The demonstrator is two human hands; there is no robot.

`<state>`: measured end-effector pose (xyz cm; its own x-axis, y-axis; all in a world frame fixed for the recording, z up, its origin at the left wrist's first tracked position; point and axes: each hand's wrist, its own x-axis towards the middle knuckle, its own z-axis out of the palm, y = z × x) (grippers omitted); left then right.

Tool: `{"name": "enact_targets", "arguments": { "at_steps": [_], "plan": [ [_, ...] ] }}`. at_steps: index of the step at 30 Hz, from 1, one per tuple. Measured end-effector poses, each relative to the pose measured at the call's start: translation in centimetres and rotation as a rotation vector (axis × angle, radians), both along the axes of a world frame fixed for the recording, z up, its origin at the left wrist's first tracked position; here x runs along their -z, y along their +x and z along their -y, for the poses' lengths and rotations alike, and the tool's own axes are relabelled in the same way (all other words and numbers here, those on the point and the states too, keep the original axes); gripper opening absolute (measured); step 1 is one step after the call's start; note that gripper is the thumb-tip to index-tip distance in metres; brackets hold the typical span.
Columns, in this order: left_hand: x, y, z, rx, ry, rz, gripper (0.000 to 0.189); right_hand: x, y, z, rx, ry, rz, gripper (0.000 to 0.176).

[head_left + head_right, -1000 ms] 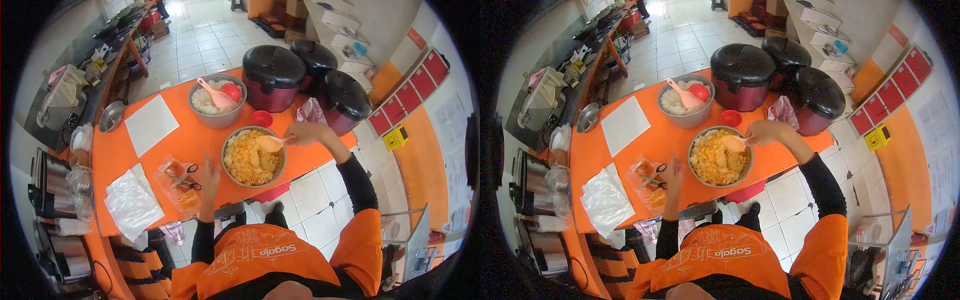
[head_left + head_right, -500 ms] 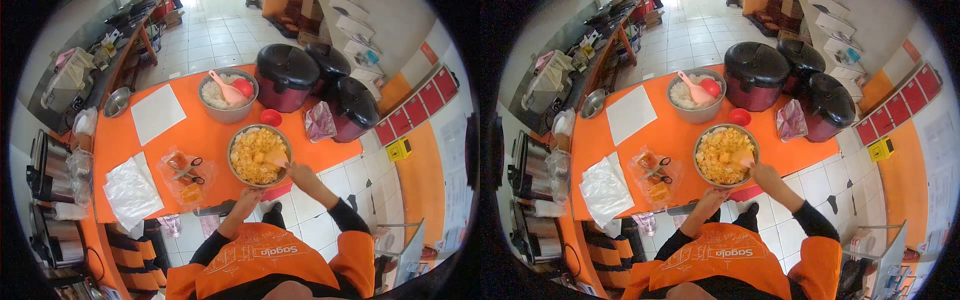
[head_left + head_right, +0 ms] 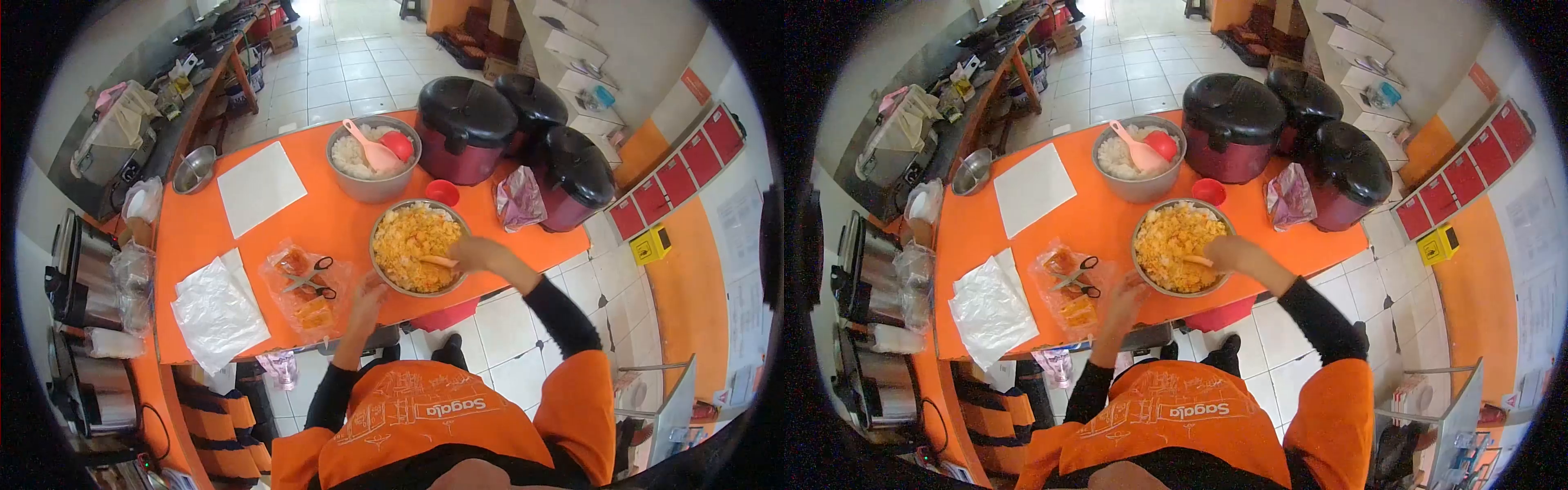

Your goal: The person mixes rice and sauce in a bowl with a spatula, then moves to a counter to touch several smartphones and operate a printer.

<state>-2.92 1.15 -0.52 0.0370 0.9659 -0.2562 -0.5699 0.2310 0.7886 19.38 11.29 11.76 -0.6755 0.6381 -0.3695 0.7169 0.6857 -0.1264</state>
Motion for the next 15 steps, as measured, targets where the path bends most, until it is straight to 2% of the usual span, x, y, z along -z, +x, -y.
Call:
{"name": "enact_targets", "arguments": {
  "at_steps": [1, 2, 4, 7, 11, 13, 15],
  "plan": [
    [0.1, 1.0, 0.3, -0.085, 0.054, -0.024, 0.032, -2.6, -0.1, -0.4, -0.039, 0.015, 0.113, 0.017],
    [-0.3, 1.9, 0.6, -0.092, 0.059, -0.023, 0.032, -4.1, -0.1, -1.0, -0.046, 0.020, 0.114, 0.017],
    [-1.4, 4.0, 1.7, -0.192, -0.127, -0.001, 0.041, -6.2, -0.1, -2.2, -0.070, 0.140, 0.187, 0.016],
    [0.0, 6.4, 1.9, -0.275, -0.097, -0.003, 0.049, -8.4, -2.5, -4.1, -0.096, 0.267, 0.148, 0.013],
    [1.4, 6.4, 1.7, -0.299, -0.071, 0.038, 0.042, -0.9, -4.3, -5.3, -0.092, 0.395, 0.261, 0.022],
    [1.6, 6.1, 1.6, -0.263, -0.068, -0.028, 0.043, 3.2, -3.1, -2.8, -0.224, 0.544, -0.132, 0.038],
    [0.9, 6.3, 1.6, -0.277, -0.078, -0.033, 0.042, 0.3, -3.3, 0.9, -0.037, 0.324, 0.040, 0.047]
  ]
}}
